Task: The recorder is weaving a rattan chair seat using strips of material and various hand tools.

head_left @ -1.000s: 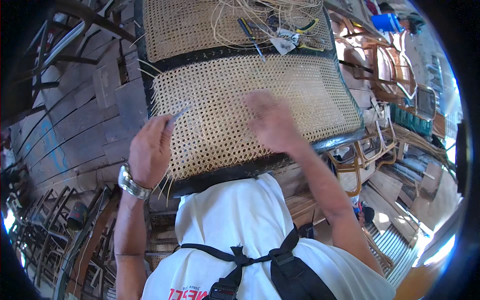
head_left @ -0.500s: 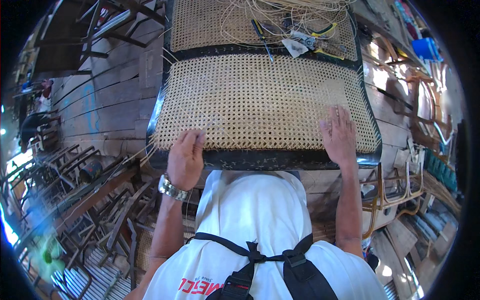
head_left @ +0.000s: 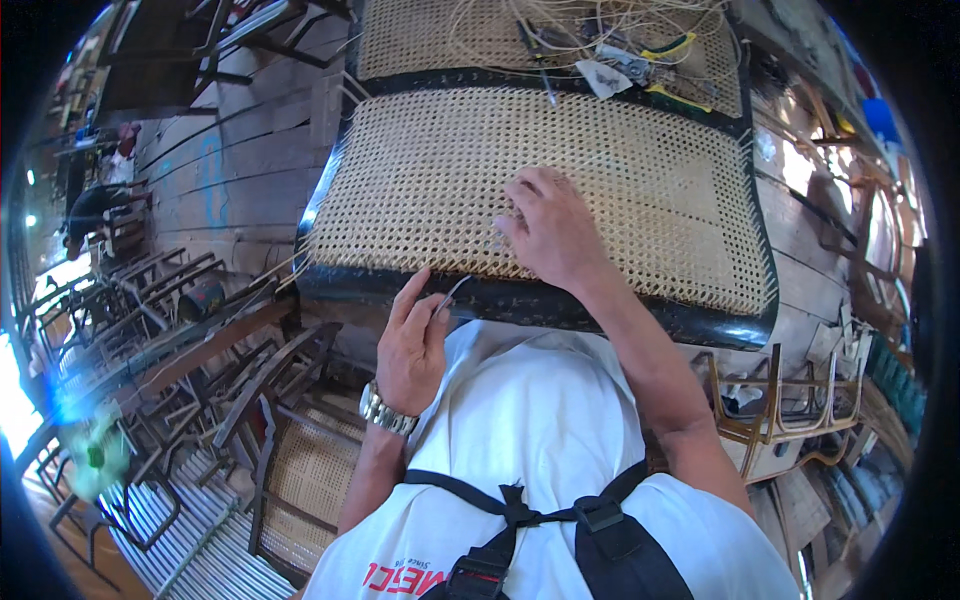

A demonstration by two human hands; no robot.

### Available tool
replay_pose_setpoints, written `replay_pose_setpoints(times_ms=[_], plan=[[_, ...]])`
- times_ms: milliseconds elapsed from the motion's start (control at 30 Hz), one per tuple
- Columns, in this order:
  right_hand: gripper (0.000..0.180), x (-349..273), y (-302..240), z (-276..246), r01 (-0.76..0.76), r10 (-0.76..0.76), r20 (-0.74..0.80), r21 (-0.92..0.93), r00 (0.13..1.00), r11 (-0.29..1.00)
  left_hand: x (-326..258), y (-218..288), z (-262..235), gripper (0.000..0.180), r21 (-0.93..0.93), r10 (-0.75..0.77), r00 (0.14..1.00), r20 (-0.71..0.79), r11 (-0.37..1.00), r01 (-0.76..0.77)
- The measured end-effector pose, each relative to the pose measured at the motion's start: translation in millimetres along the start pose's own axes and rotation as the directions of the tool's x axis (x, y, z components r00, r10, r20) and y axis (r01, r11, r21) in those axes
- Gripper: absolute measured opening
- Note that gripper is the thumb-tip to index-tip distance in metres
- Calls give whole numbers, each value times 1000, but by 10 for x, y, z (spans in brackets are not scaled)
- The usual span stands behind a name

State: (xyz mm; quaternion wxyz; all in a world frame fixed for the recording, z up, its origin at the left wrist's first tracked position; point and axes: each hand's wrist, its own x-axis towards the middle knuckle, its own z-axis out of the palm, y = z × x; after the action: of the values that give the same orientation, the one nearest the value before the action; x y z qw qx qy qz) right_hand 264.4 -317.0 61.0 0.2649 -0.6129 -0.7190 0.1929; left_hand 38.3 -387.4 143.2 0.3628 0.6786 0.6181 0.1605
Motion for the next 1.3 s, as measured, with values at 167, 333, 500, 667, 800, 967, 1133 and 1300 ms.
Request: replay_pose_setpoints(times_ms=[167, 333, 500, 667, 800, 967, 1133, 1300], plan=[[16, 73, -116, 284, 53, -53, -7, -19, 999, 998, -48, -73, -72, 18, -95, -51, 997, -60, 994, 45], [14, 100, 188, 221, 29, -45, 84, 185, 995, 982, 140, -93, -118, 20, -190, 6, 1000, 13, 982, -3], [25, -135, 939, -508, -407, 405, -74, -5, 911, 913, 457, -161, -284, 17, -204, 42, 999, -22, 978, -46], [53, -837, 1642, -1232, -676, 634, -248, -373, 733, 635, 937, -160, -292, 17, 169, 188, 982, -24, 969, -182], [67, -984, 1436, -1170, -655, 738, -87, -539, 669, 530, 1378, -191, -109, 20, 318, 216, 976, -17, 927, -199], [62, -616, 505, -694, -230, 314, 153, -407, 937, 884, 1365, -336, 179, 26, 481, 381, 924, -6, 811, -332], [51, 60, 439, -220, -206, 206, -14, -81, 979, 975, 1329, -326, 207, 26, 433, 348, 934, -80, 856, -282], [44, 912, 928, -465, -251, 234, -115, -156, 965, 956, 1322, -330, 198, 30, 399, 372, 916, -148, 870, -289]])
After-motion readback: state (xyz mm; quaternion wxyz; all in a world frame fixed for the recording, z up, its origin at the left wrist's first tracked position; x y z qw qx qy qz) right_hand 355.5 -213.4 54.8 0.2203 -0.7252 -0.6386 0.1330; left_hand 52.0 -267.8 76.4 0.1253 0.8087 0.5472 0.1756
